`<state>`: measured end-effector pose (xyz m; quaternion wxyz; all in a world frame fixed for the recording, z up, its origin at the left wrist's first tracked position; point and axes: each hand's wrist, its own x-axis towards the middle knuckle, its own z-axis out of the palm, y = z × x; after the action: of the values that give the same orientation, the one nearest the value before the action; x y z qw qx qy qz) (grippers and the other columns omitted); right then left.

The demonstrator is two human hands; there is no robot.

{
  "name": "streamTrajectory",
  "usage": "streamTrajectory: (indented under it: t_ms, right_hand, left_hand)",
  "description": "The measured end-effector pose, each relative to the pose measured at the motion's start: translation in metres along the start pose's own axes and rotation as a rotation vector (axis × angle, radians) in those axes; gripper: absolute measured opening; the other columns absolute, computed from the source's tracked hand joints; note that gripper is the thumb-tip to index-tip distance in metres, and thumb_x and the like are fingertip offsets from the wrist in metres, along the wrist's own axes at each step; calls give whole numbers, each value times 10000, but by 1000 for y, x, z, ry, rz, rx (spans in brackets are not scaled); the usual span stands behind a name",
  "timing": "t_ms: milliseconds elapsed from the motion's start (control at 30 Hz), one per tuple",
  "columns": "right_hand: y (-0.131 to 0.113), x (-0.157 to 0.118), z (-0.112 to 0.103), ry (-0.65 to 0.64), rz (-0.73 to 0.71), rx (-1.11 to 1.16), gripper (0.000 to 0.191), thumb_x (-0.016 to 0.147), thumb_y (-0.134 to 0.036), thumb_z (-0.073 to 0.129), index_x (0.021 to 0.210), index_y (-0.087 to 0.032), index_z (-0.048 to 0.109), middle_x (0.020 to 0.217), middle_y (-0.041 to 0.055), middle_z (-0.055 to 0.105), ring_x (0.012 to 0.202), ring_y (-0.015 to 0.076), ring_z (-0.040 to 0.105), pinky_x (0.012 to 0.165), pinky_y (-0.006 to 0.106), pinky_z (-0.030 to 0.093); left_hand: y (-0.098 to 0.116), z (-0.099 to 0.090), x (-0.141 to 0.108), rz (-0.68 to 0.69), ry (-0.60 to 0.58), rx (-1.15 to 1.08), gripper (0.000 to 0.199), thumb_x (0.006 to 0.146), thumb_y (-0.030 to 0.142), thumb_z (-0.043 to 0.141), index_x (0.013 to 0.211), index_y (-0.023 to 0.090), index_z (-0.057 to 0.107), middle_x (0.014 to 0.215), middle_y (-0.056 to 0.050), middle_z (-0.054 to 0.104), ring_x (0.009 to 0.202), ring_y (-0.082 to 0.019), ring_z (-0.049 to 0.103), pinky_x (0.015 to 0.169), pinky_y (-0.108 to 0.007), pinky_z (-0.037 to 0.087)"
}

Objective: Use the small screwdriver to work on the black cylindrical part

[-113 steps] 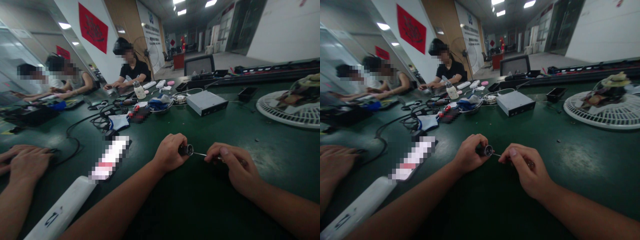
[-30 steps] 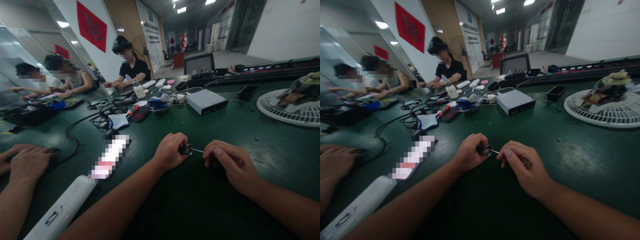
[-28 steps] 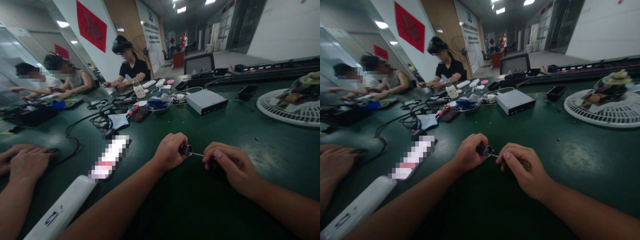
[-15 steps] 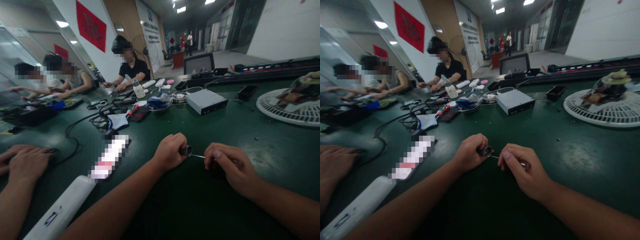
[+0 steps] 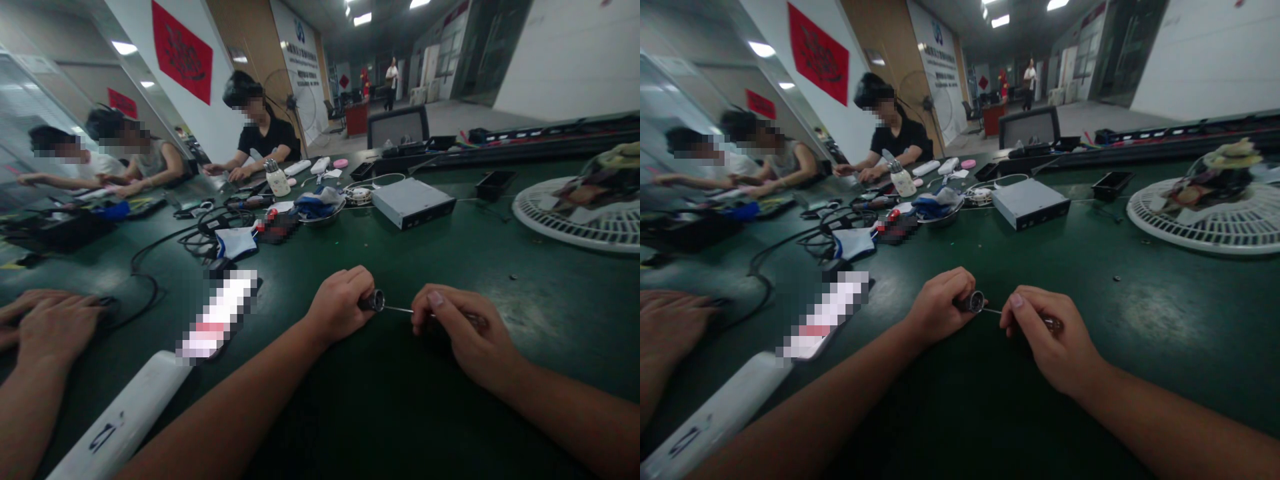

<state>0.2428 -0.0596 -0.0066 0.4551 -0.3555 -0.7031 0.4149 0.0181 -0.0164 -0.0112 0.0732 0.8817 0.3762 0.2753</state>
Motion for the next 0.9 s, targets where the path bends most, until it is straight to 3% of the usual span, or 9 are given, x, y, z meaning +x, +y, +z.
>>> streamTrajectory:
  t_ms: [133, 333, 500, 900]
  right_hand:
    - [0, 1, 1, 45, 22, -58, 349, 1031, -351, 428, 812, -211, 661, 749, 18, 613, 676, 153, 580, 626, 314, 428]
    - [-3, 2, -1, -94, -35, 0, 346, 1032, -332, 413, 827, -214, 665, 780, 30, 637, 708, 165, 598, 652, 315, 445]
    - [-2, 1, 0, 23, 28, -46, 395, 1031, -365, 408, 751, -225, 649, 708, 22, 620, 674, 176, 591, 624, 326, 430]
    - [-1, 2, -1, 10, -6, -68, 343, 1034, -350, 422, 825, -210, 655, 777, 23, 611, 706, 154, 579, 643, 311, 434]
  left_hand:
    - [0, 1, 0, 2, -3, -11, 269, 769, 132, 582, 711, 212, 331, 821, -1, 542, 735, -129, 516, 645, -254, 412]
    - [-1, 1, 0, 6, -10, -10, 261, 782, 130, 580, 703, 206, 343, 830, 0, 546, 736, -122, 515, 649, -246, 414]
    - [1, 0, 0, 1, -16, -10, 252, 777, 112, 580, 712, 204, 354, 841, 3, 541, 737, -119, 509, 657, -251, 417]
    - [0, 0, 1, -16, 17, -26, 274, 770, 111, 574, 698, 207, 328, 831, -4, 538, 732, -123, 508, 635, -253, 420]
